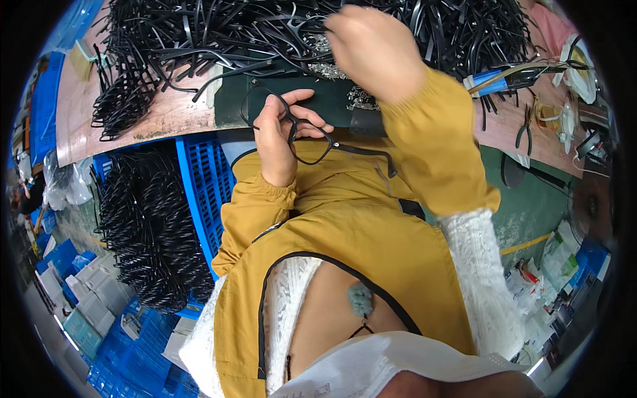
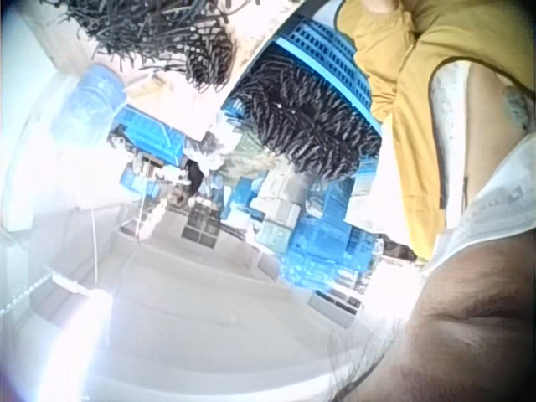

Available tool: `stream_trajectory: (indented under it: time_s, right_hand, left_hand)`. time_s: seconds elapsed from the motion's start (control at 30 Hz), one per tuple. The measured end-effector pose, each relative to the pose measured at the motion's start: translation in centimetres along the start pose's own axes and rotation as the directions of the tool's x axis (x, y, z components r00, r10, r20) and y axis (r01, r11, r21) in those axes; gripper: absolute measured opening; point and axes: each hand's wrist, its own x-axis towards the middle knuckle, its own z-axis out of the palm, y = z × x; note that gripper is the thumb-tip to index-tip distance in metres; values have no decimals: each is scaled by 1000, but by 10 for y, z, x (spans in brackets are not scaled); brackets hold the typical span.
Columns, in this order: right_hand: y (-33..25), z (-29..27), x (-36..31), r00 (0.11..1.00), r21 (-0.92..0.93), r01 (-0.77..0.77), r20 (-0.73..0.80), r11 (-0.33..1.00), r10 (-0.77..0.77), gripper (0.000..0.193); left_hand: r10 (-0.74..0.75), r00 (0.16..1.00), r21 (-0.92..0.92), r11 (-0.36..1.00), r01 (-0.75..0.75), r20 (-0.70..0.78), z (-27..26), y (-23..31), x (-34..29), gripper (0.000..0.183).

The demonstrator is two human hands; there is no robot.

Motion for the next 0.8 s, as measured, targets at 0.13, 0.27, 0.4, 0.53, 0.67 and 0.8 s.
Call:
stream_trajectory:
  time_s: [0.13,0.27,0.4,0.53,0.67,0.8]
  right_hand:
    - [-2,-28,-98,924,656,-124,-197,745,327,11]
    - [-8,-2,-146,854,789,-357,59,500,517,10]
    - [1,9,-164,840,863,-391,193,320,506,10]
    - [4,8,-159,869,889,-311,123,337,479,10]
    - [10,0,-149,926,786,-296,96,543,366,8]
    - [18,3,-142,953,739,-248,72,626,293,10]
  left_hand:
    - [-222,966,116,971,207,134,7,10,-5,59]
    - [-695,539,196,681,705,475,38,-13,-13,52]
    - [-606,635,125,763,634,480,45,-25,-14,44]
    - [-602,644,88,759,645,472,47,-28,-16,43]
    - [-582,703,157,804,574,409,55,-26,-19,41]
    - [-597,704,93,784,614,385,57,-25,-14,37]
